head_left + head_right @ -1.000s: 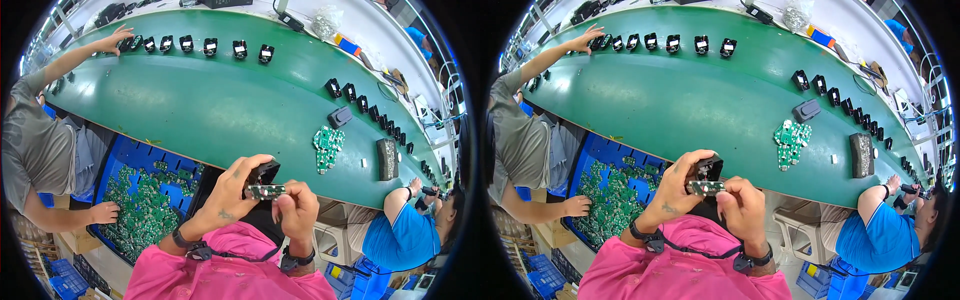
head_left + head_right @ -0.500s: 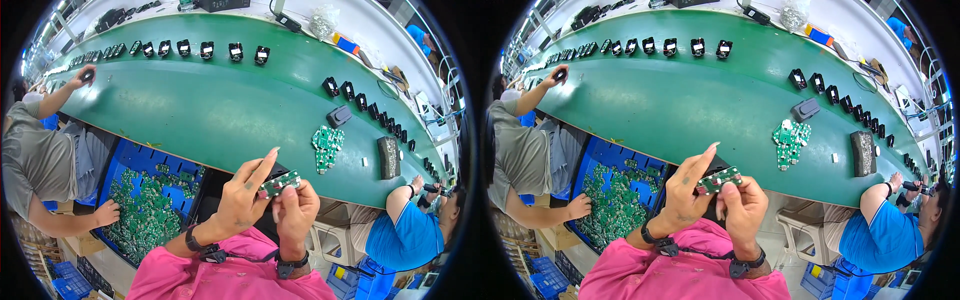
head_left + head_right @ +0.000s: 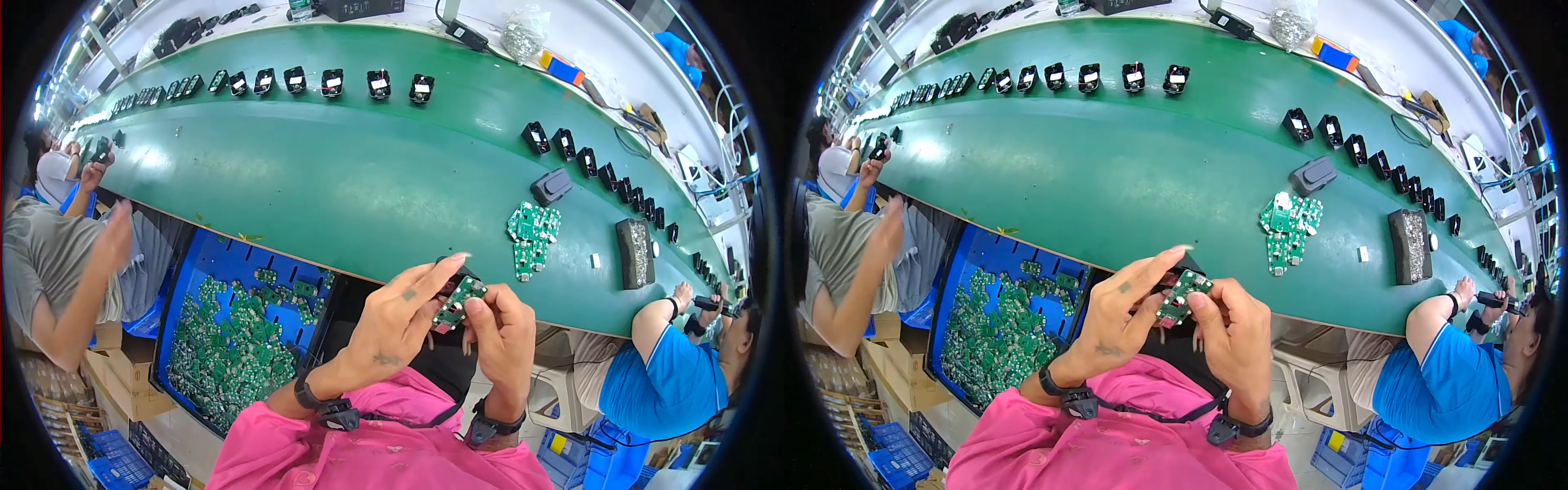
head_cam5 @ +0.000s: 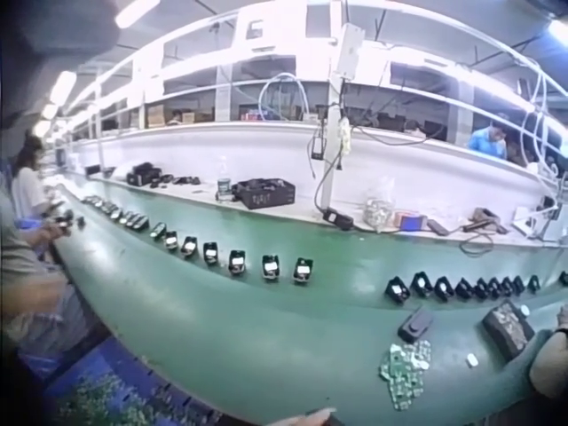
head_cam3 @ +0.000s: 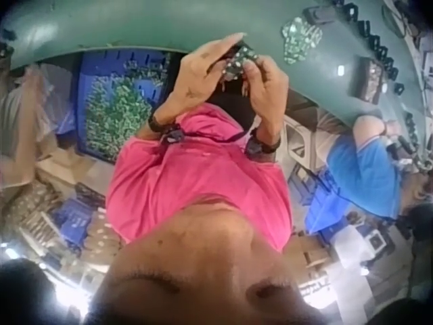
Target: Assembling electronic circuit boards into black plastic housings on a production line.
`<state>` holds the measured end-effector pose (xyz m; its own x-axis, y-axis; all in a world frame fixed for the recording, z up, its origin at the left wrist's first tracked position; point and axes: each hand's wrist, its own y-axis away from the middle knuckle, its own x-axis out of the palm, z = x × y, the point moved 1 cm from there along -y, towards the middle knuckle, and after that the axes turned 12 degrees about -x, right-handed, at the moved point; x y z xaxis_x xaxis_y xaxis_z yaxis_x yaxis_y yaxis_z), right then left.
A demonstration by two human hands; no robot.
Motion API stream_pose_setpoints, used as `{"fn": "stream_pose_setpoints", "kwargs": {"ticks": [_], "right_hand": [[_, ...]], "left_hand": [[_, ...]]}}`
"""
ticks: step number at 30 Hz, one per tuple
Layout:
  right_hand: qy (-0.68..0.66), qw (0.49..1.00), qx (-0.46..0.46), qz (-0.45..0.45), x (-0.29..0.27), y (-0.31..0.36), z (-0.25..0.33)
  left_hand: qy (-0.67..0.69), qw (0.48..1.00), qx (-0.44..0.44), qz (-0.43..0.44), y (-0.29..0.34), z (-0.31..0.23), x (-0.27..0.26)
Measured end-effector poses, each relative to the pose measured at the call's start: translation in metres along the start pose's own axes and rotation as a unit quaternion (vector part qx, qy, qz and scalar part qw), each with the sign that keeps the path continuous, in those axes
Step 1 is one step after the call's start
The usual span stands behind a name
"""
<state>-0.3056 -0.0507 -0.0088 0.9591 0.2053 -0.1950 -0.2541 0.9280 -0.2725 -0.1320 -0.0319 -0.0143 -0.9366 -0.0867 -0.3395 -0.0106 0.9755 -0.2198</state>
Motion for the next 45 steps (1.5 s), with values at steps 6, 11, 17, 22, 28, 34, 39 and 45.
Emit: {"fn": "stream_pose_setpoints", "kwargs": {"ticks": [6, 11, 17, 22, 28, 34, 39, 45], "right_hand": [[-0.089, 0.989, 0.097, -0.066, 0.002, -0.001, -0.001], [-0.183, 0.969, 0.057, -0.156, 0.020, 0.004, -0.006], [-0.135, 0.982, 0.053, -0.119, 0.023, 0.010, -0.009], [0.052, 0.996, -0.039, -0.056, 0.002, 0.006, -0.014], [-0.122, 0.987, 0.050, -0.090, 0.004, 0.008, -0.005], [-0.142, 0.986, 0.083, -0.030, 0.009, 0.008, -0.002], [-0.011, 0.998, 0.005, -0.057, 0.012, 0.008, -0.012], [0.182, 0.974, -0.110, -0.075, 0.019, 0.002, -0.010]], "left_hand": [[0.050, 0.994, -0.080, 0.058, -0.002, -0.005, -0.001], [0.016, 1.000, -0.026, -0.008, -0.005, 0.004, 0.007], [-0.046, 0.996, 0.035, -0.069, -0.006, 0.007, 0.011], [0.088, 0.989, -0.116, 0.003, -0.008, 0.008, 0.001], [0.089, 0.990, -0.100, 0.040, -0.008, 0.000, 0.001], [0.015, 0.999, -0.044, 0.010, -0.006, 0.007, 0.004], [0.019, 0.998, -0.058, 0.016, -0.008, 0.005, 0.001], [0.148, 0.963, -0.204, 0.093, -0.013, -0.007, -0.008]]}}
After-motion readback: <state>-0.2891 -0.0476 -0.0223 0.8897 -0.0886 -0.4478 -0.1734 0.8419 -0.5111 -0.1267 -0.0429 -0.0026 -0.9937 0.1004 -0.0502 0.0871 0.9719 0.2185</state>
